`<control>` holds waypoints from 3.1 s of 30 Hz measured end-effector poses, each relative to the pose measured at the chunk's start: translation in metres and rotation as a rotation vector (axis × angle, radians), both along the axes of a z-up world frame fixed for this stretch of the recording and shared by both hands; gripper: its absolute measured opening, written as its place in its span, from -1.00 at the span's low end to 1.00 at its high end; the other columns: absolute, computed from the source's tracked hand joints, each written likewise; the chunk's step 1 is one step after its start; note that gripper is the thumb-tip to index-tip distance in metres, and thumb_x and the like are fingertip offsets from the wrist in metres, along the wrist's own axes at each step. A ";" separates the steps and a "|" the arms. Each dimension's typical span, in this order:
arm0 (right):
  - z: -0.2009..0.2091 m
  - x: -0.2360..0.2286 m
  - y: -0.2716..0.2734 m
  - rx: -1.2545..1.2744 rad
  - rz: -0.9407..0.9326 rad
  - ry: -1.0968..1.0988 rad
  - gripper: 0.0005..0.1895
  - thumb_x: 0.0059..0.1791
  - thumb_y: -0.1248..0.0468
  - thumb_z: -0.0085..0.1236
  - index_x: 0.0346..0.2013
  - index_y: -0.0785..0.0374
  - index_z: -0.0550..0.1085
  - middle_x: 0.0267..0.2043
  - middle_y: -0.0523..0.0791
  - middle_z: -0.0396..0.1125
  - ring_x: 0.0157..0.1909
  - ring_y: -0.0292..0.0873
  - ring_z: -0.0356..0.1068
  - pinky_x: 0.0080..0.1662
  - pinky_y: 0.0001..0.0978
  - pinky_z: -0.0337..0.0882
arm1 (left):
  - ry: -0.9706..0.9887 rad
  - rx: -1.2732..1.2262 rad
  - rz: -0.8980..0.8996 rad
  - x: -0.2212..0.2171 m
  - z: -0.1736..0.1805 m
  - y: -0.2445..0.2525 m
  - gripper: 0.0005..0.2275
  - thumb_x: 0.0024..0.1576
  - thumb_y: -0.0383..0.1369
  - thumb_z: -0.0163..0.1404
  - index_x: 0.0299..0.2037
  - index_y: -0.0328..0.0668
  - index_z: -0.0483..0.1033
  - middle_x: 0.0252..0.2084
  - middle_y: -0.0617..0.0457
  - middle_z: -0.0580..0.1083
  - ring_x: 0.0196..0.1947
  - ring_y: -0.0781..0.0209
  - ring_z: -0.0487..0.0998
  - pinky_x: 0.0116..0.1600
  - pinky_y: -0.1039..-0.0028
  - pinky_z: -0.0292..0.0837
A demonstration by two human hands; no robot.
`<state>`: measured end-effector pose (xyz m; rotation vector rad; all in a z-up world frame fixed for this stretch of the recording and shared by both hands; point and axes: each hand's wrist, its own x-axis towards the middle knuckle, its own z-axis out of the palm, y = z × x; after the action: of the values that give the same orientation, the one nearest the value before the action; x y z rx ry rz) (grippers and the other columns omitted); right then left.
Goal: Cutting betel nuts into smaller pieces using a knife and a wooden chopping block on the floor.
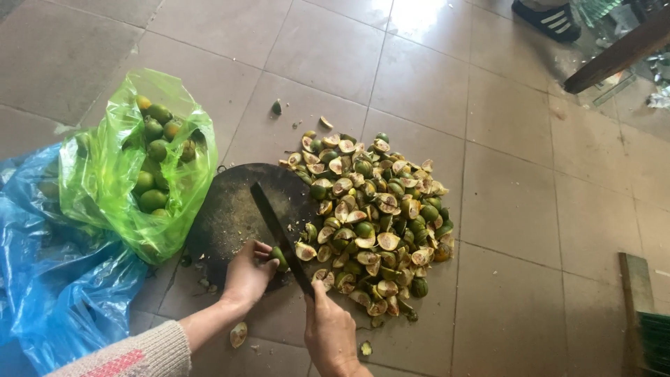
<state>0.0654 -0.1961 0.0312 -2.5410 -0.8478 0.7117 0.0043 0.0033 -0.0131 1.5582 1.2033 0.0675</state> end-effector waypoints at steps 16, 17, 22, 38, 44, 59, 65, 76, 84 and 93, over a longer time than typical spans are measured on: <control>-0.020 -0.002 -0.003 -0.107 0.020 0.008 -0.50 0.24 0.14 -0.10 0.50 0.00 0.17 -0.05 0.04 0.59 -0.17 0.46 0.51 -0.24 0.38 0.41 | 0.065 -0.112 0.068 -0.005 0.010 -0.008 -0.84 0.24 -0.46 0.14 -0.01 -0.08 0.58 -0.13 0.01 0.72 -0.20 0.09 0.72 -0.06 0.29 0.63; -0.014 -0.001 -0.002 -0.108 0.019 0.008 -0.50 0.24 0.14 -0.10 0.50 0.00 0.17 -0.05 0.04 0.59 -0.17 0.46 0.51 -0.24 0.38 0.41 | 0.066 -0.113 0.067 -0.007 0.011 -0.007 -0.84 0.24 -0.46 0.14 -0.01 -0.08 0.58 -0.13 0.01 0.72 -0.20 0.09 0.72 -0.06 0.29 0.63; 0.014 0.001 0.000 0.236 -0.083 -0.126 -0.79 0.24 0.06 -0.03 0.16 -0.06 0.41 -0.40 -0.15 0.56 -0.48 0.16 0.47 -0.43 0.10 0.36 | -0.105 0.034 0.177 -0.017 0.020 0.013 -0.85 0.33 -0.46 0.06 0.06 -0.28 0.54 -0.17 -0.12 0.66 -0.41 0.10 0.72 -0.34 0.45 0.65; 0.001 -0.011 -0.003 0.512 -0.033 -0.229 -0.77 0.27 0.16 -0.08 0.15 0.09 0.49 -0.46 -0.17 0.54 -0.60 -0.11 0.55 -0.55 -0.16 0.59 | -0.232 0.343 0.455 -0.060 0.020 0.057 -0.93 0.45 -0.43 0.02 0.06 -0.21 0.44 -0.17 -0.06 0.55 -0.55 0.17 0.57 -0.40 0.38 0.66; -0.064 0.002 -0.013 -0.189 0.106 0.049 -0.53 0.29 0.01 -0.23 0.50 -0.07 0.19 -0.01 -0.04 0.52 -0.15 0.45 0.50 -0.18 0.42 0.43 | -0.218 0.424 0.428 -0.051 0.012 0.064 -0.93 0.42 -0.38 0.04 0.02 -0.11 0.45 -0.31 0.05 0.58 -0.61 0.14 0.61 -0.34 0.35 0.49; -0.024 -0.011 -0.010 -0.213 0.005 0.177 -0.59 0.27 0.02 -0.19 0.42 -0.07 0.14 -0.11 0.14 0.55 -0.09 0.49 0.49 -0.10 0.37 0.39 | 0.097 0.064 -0.244 -0.005 0.001 0.004 -0.47 0.16 -0.14 0.27 0.31 -0.11 0.45 0.29 -0.13 0.56 0.30 -0.12 0.58 0.41 0.09 0.50; -0.003 0.038 -0.021 0.207 -0.301 0.825 -0.50 0.25 0.01 -0.01 0.49 0.01 0.39 -0.51 -0.18 0.20 -0.64 -0.28 0.12 -0.54 -0.39 0.22 | 0.139 0.012 -0.322 -0.009 0.025 0.006 -0.64 0.15 -0.13 0.23 0.07 -0.01 0.47 0.14 0.05 0.52 -0.07 0.17 0.49 0.07 0.29 0.43; -0.007 -0.025 -0.012 -0.245 0.066 0.168 -0.65 0.18 0.43 -0.22 0.17 -0.08 0.19 -0.07 -0.02 0.55 -0.14 0.33 0.56 -0.09 0.37 0.49 | -0.051 -0.037 -0.144 -0.019 0.041 -0.008 -0.41 0.05 -0.34 0.23 0.38 0.11 0.45 0.33 0.02 0.63 0.35 0.03 0.61 0.45 0.24 0.45; 0.001 -0.022 -0.010 -0.131 0.077 0.104 -0.78 0.27 0.22 -0.24 0.23 -0.03 0.22 -0.14 0.04 0.53 -0.25 0.46 0.47 -0.19 0.39 0.41 | -0.030 -0.049 -0.045 -0.021 0.026 -0.014 -0.65 0.11 -0.26 0.31 0.07 -0.07 0.54 0.01 0.02 0.70 0.03 0.07 0.71 0.17 0.26 0.61; -0.027 -0.015 -0.011 -0.205 0.175 0.032 -0.46 0.20 0.28 -0.17 0.51 0.00 0.14 -0.02 -0.01 0.47 -0.21 0.49 0.48 -0.23 0.45 0.39 | 0.010 0.062 -0.102 -0.023 0.006 -0.008 -0.51 0.06 -0.26 0.26 0.23 -0.05 0.51 0.23 0.00 0.66 0.25 0.00 0.65 0.36 0.24 0.50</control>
<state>0.0503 -0.2067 0.0040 -2.6476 -1.0453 0.9343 -0.0183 -0.0049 -0.0075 1.6732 1.1365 0.0304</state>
